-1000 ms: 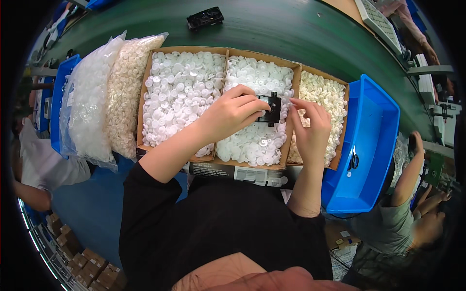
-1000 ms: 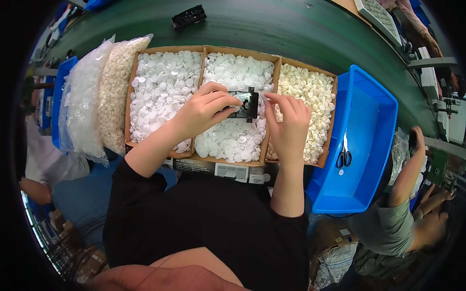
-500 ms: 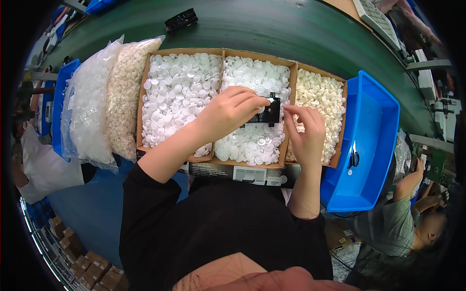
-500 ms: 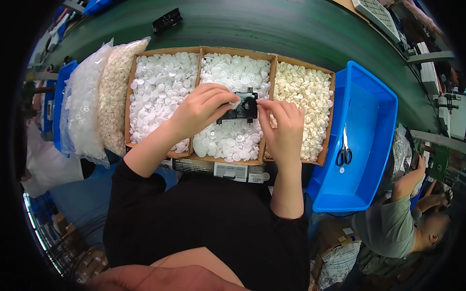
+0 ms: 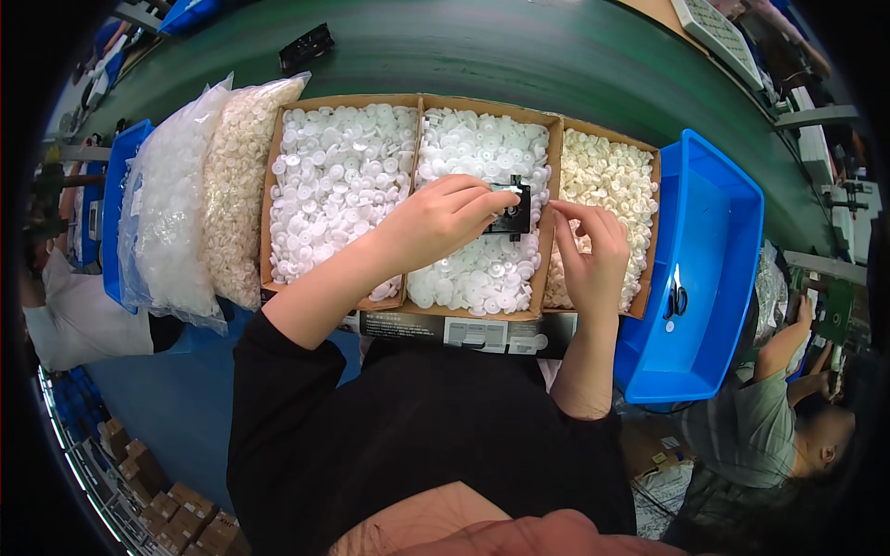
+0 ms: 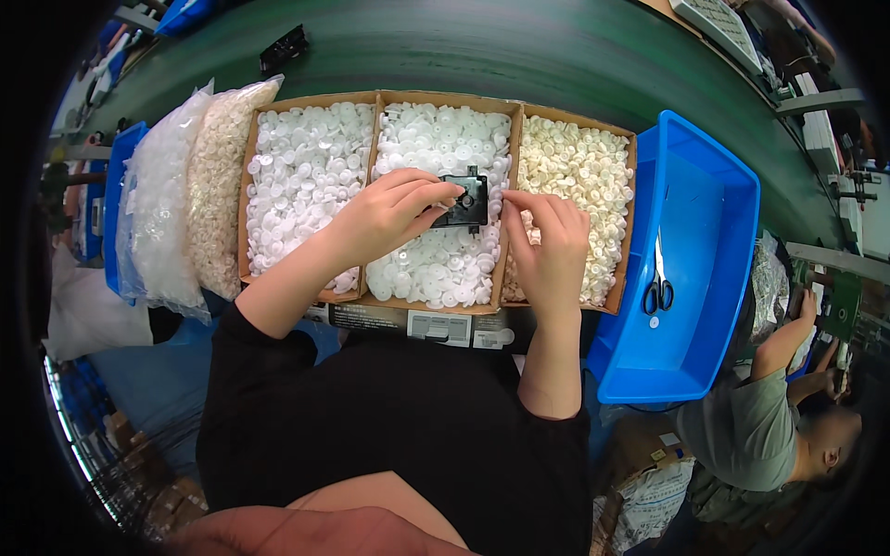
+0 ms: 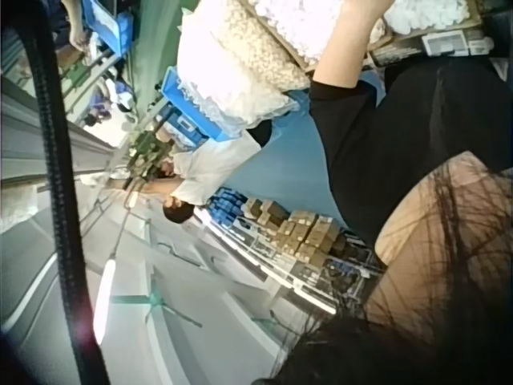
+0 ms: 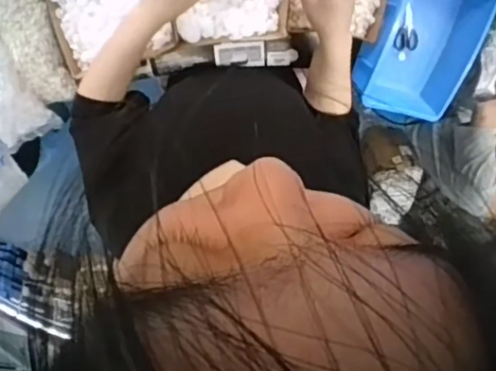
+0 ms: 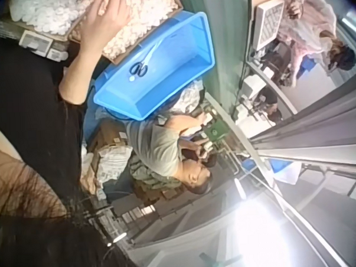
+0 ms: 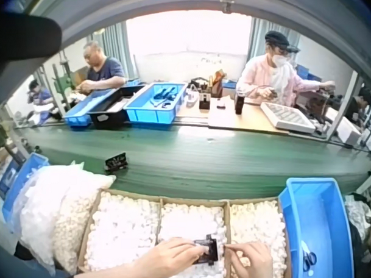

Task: Assembling small plastic elements into black component housings at a factory workstation.

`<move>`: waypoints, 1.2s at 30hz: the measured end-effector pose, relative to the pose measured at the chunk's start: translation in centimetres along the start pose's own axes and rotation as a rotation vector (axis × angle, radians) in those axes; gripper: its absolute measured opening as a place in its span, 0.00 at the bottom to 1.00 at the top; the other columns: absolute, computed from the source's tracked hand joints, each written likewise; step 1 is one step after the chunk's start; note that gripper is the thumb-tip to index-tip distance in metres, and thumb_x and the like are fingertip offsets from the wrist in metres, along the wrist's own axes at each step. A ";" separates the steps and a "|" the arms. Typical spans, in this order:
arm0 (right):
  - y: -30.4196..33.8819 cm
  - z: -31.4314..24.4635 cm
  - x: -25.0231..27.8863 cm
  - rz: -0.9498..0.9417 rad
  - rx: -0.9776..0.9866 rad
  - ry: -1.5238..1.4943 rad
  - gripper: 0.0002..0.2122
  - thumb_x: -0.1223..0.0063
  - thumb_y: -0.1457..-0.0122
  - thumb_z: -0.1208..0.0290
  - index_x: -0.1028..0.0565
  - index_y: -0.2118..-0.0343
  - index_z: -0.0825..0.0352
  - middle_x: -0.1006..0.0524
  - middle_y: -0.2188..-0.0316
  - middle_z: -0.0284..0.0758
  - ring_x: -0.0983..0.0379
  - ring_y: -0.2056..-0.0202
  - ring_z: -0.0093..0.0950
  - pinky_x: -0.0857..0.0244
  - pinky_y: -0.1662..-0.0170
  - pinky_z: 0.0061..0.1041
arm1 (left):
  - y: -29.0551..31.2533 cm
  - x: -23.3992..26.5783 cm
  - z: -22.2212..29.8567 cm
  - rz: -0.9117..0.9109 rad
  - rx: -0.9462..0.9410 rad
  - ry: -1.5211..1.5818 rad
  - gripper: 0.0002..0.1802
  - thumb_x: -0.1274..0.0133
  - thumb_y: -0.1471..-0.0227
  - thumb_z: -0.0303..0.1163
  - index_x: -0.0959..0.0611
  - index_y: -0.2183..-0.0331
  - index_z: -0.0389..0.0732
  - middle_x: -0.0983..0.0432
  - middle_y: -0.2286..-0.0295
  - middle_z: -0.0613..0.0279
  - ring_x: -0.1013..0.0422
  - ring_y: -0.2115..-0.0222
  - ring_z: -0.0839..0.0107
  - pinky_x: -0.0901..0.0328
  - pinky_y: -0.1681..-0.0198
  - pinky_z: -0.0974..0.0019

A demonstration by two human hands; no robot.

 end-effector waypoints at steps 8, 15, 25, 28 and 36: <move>0.2 0.3 0.1 0.004 -0.003 -0.003 0.07 0.36 0.41 0.74 0.16 0.60 0.59 0.19 0.69 0.28 0.26 0.66 0.29 0.40 0.58 0.31 | 0.4 -0.7 -0.8 -0.027 0.065 0.058 0.28 0.32 0.51 0.24 0.22 0.47 0.43 0.15 0.63 0.67 0.23 0.55 0.62 0.27 0.52 0.58; -0.1 -1.4 -1.9 -0.098 0.138 -0.094 0.15 0.32 0.46 0.74 0.18 0.54 0.60 0.20 0.57 0.32 0.26 0.56 0.34 0.36 0.51 0.35 | 0.6 0.5 -1.0 -0.004 0.152 -0.001 0.27 0.32 0.50 0.28 0.20 0.48 0.44 0.15 0.62 0.71 0.29 0.47 0.61 0.32 0.45 0.54; -3.1 -4.4 -4.4 -0.429 0.267 0.098 0.34 0.25 0.60 0.72 0.24 0.45 0.57 0.24 0.50 0.31 0.30 0.48 0.35 0.42 0.43 0.38 | -0.9 15.3 -14.4 0.106 0.439 -0.245 0.26 0.36 0.46 0.25 0.24 0.46 0.44 0.18 0.55 0.55 0.25 0.49 0.57 0.33 0.42 0.57; -6.0 -4.8 -3.3 -0.414 0.271 0.080 0.34 0.26 0.62 0.75 0.23 0.46 0.54 0.24 0.48 0.29 0.30 0.47 0.35 0.43 0.44 0.37 | 2.5 21.6 -25.1 -0.054 0.667 -0.696 0.31 0.40 0.46 0.24 0.26 0.41 0.48 0.22 0.49 0.53 0.28 0.46 0.47 0.31 0.43 0.53; -17.7 -3.0 -7.4 -0.308 0.436 0.322 0.33 0.40 0.54 0.86 0.25 0.42 0.54 0.25 0.42 0.31 0.31 0.43 0.37 0.38 0.42 0.39 | 10.7 27.7 -45.8 -0.478 1.314 -0.944 0.43 0.53 0.41 0.21 0.41 0.29 0.60 0.47 0.28 0.61 0.47 0.30 0.48 0.41 0.33 0.41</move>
Point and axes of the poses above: each hand's wrist, its own y-axis away from the middle knuckle, its own x-axis out of the back of the hand, z = x × y, the point moved 7 cm from there along -y, towards the middle knuckle
